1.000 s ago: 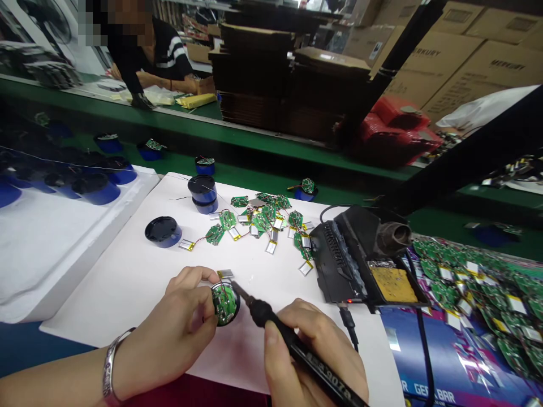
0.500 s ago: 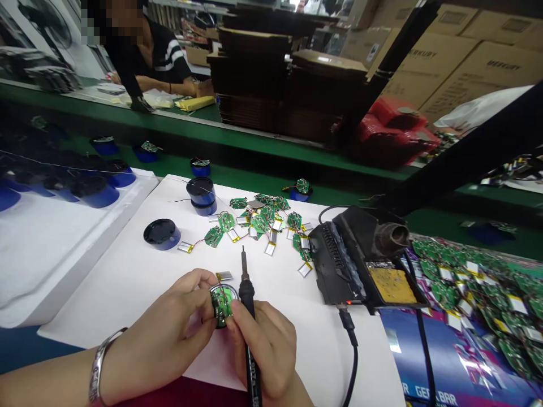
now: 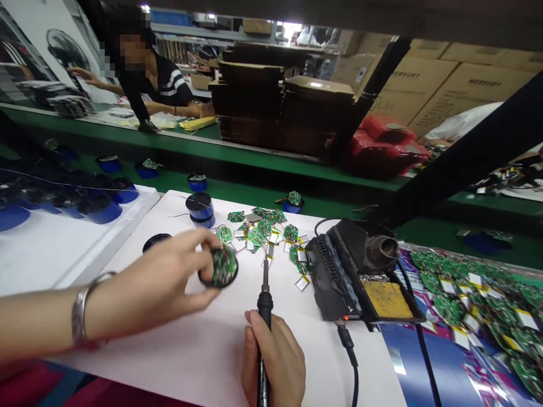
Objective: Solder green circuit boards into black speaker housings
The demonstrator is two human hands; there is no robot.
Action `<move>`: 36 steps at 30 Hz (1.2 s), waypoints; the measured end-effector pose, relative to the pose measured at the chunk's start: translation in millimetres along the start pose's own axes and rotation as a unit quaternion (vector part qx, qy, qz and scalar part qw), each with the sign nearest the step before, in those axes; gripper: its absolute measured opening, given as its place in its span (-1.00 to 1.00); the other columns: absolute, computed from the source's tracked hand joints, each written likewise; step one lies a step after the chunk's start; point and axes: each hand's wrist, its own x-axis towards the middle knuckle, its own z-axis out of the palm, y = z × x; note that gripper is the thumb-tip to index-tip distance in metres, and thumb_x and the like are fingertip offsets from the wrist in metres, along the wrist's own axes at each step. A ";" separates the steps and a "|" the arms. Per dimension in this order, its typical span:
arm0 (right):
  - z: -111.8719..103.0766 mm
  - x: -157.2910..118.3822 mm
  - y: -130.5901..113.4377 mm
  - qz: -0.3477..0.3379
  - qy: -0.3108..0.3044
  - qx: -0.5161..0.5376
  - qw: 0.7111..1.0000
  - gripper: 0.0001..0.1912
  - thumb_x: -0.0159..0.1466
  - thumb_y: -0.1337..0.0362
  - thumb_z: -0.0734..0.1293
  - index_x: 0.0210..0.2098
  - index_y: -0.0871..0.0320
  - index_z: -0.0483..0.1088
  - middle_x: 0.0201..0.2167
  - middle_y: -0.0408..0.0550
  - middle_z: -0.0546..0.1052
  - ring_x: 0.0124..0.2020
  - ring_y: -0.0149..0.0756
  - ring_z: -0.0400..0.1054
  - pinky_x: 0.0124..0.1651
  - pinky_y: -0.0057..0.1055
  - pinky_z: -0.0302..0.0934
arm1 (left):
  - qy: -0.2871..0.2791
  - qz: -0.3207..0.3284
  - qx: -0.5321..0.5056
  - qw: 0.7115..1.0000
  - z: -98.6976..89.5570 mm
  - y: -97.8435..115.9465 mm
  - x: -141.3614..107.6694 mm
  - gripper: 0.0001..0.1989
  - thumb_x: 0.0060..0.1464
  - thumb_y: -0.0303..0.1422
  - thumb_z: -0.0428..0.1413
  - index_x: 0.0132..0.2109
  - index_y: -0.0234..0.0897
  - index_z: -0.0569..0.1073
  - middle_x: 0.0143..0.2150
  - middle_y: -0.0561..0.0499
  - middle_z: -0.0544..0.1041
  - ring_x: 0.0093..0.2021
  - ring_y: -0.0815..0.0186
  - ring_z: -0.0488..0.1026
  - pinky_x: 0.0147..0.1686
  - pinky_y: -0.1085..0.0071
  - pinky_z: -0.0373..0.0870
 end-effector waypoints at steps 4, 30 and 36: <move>1.5 3.5 -3.2 -0.008 0.003 0.000 1.000 -0.55 0.24 0.56 0.30 0.09 0.16 0.37 -0.31 -0.04 0.60 -0.37 -0.29 0.53 -0.30 -0.38 0.47 | 0.032 -0.032 0.114 0.993 -24.9 -26.0 77.9 -0.81 -0.05 -0.26 0.24 -0.45 -0.30 0.48 -0.10 -0.02 0.38 -0.14 0.18 0.45 -0.05 0.27 0.38; 3.7 15.0 -12.9 0.072 0.052 -0.087 0.992 -0.55 0.30 0.42 0.36 0.17 0.21 0.37 -0.29 0.00 0.64 -0.37 -0.22 0.56 -0.26 -0.31 0.46 | 0.098 -0.106 0.045 0.988 -66.0 -72.2 53.5 -0.77 0.04 -0.16 0.17 -0.32 -0.24 0.55 -0.14 0.00 0.56 -0.16 0.21 0.50 -0.15 0.35 0.39; 12.3 62.0 -13.4 0.274 0.111 0.055 0.954 -0.70 0.31 0.21 0.37 -0.03 0.27 0.51 -0.35 0.02 0.62 -0.44 -0.22 0.54 -0.37 -0.36 0.45 | 0.028 -0.197 -0.007 0.980 -50.7 -84.5 -23.9 -0.69 0.04 -0.02 0.14 -0.27 -0.15 0.52 -0.08 -0.01 0.58 -0.19 0.13 0.50 -0.19 0.26 0.43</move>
